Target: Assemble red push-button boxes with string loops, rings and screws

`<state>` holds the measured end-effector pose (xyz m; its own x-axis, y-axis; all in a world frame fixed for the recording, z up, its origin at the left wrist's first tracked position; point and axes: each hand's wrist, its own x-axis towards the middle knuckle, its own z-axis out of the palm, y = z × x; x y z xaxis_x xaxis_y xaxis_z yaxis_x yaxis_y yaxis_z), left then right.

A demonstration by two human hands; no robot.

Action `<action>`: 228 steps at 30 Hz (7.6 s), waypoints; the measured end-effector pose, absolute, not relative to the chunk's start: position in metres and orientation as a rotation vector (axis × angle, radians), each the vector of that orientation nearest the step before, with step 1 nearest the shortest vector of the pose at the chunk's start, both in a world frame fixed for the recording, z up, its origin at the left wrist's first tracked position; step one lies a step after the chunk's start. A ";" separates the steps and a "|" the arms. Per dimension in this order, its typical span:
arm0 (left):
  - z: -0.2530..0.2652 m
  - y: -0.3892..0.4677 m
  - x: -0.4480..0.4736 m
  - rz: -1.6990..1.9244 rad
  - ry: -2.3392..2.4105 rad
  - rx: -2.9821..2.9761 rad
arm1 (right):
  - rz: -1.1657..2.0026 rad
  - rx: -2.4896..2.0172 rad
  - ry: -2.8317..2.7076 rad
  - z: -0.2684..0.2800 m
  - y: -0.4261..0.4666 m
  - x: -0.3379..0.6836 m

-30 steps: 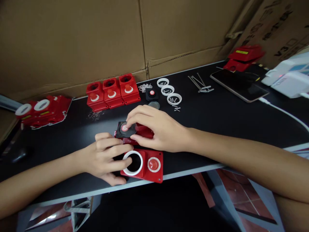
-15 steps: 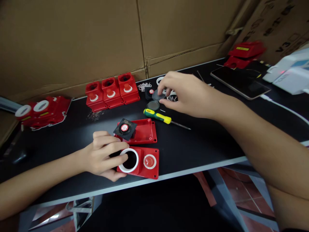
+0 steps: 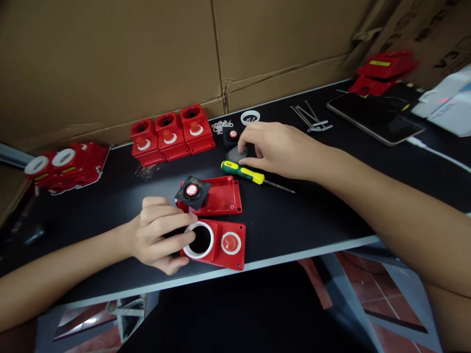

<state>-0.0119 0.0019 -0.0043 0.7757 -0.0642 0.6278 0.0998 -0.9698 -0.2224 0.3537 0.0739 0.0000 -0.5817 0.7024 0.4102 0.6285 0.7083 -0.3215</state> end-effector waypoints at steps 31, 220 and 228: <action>0.002 0.004 -0.005 -1.056 -0.074 -2.888 | -0.144 -0.469 -2.349 0.005 0.026 0.294; -0.008 -0.009 -0.008 -0.733 -0.970 -3.433 | -0.009 -0.556 -2.826 0.026 -0.003 0.307; -0.010 -0.011 -0.009 -0.756 -0.965 -3.431 | -0.033 -0.484 -2.883 0.033 0.000 0.312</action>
<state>-0.0087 -0.0106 -0.0097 0.7875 0.5679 0.2392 0.3681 -0.7449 0.5564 0.3124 0.0002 0.0328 -0.9222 0.3202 0.2168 0.3250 0.9456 -0.0141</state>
